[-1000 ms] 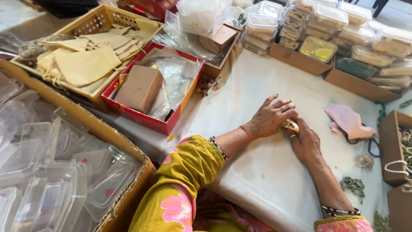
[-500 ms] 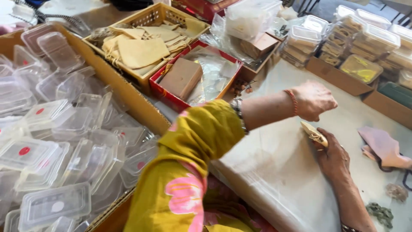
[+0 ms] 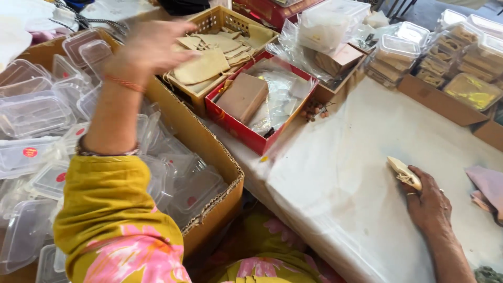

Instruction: Packing individual jewelry pieces into small plastic bags and then into a cloth pouch and plastic box.

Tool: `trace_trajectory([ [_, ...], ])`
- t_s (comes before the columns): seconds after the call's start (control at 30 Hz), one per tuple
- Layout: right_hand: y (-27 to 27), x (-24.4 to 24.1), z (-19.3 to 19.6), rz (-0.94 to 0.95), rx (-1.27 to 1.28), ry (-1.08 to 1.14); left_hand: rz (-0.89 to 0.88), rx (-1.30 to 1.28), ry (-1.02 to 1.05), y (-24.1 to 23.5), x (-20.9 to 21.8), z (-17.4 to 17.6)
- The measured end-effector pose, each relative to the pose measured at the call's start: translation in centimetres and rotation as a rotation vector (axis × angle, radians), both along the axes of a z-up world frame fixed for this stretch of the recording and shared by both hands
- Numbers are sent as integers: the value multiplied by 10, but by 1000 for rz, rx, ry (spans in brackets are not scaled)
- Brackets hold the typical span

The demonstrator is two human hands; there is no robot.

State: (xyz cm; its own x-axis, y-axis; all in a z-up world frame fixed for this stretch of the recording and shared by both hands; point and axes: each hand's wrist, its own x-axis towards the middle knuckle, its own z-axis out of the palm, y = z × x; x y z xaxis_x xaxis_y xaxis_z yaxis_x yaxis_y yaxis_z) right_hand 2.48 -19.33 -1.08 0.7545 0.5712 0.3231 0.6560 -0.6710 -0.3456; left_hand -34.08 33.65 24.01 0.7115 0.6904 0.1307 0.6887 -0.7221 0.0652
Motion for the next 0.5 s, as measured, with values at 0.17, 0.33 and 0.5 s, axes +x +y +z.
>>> trace_trajectory([
  [0.17, 0, 7, -6, 18, -7, -15, 307, 47, 34, 145, -92, -78],
  [0.33, -1, 12, -11, -29, -31, 23, 468, -100, 131, 186, -135, -136],
  [0.5, 0, 8, -7, -50, -37, 38, 588, -138, 176, 195, -145, -164],
])
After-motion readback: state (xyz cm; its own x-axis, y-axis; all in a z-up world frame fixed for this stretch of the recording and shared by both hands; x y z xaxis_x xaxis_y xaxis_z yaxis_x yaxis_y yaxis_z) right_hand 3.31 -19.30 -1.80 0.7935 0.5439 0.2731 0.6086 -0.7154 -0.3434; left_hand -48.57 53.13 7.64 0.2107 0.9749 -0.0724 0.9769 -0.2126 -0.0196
